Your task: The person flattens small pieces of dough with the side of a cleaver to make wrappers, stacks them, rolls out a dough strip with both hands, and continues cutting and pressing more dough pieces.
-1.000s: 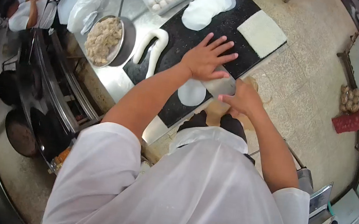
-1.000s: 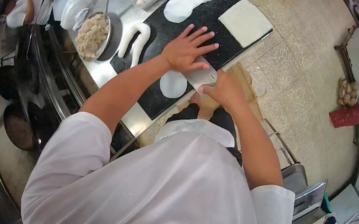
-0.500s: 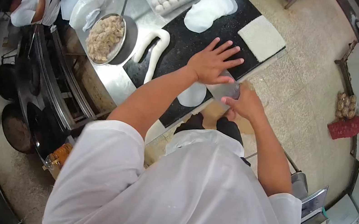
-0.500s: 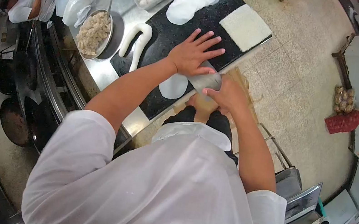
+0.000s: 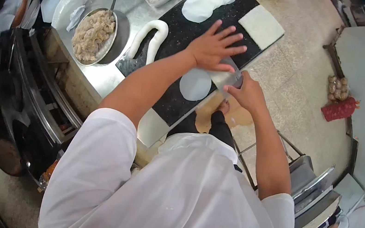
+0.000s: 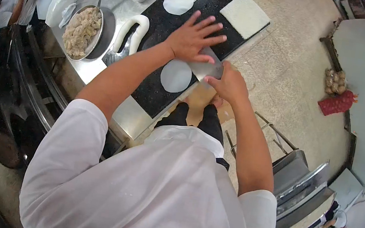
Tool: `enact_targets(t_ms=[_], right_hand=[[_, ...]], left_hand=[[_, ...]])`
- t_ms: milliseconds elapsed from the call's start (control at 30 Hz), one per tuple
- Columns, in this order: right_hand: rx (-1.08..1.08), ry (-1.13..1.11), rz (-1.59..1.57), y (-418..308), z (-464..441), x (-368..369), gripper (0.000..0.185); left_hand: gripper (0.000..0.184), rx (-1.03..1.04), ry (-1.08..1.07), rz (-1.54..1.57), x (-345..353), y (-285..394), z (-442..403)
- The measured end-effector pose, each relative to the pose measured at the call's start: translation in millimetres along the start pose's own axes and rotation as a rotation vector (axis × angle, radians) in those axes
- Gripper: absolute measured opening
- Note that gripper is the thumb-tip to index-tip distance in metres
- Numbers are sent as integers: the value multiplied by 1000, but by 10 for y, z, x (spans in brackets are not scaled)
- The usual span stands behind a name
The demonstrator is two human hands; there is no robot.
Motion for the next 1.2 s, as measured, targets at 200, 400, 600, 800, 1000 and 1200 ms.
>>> enact_targets(t_ms=[200, 400, 600, 800, 1000, 1200], right_hand=[[46, 39, -158, 262, 1002, 438, 54], [217, -115, -45, 625, 1851, 443, 50], [42, 45, -12, 65, 879, -45, 43], [-143, -143, 80, -448, 405, 483, 47], [-479, -339, 40, -84, 480, 456, 44], [-219, -407, -57, 558, 309, -339, 38]], left_hand=[[66, -704, -321, 400, -114, -199, 403], [43, -826, -137, 715, -126, 335, 1146], [33, -1045, 332, 614, -339, 405, 1452], [27, -1060, 528, 608, -444, 700, 1642], [25, -1136, 720, 715, -668, 449, 1428], [32, -1221, 975, 636, -642, -880, 1104]])
Point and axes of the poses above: each hand's wrist, its own z-axis away from the middle knuckle, its own x-axis out of the palm, y = z × x, the point moved 9 cm from there along -z, towards the middle knuckle, and after that the axes turned 12 degrees about x, right-handed, at the moved point
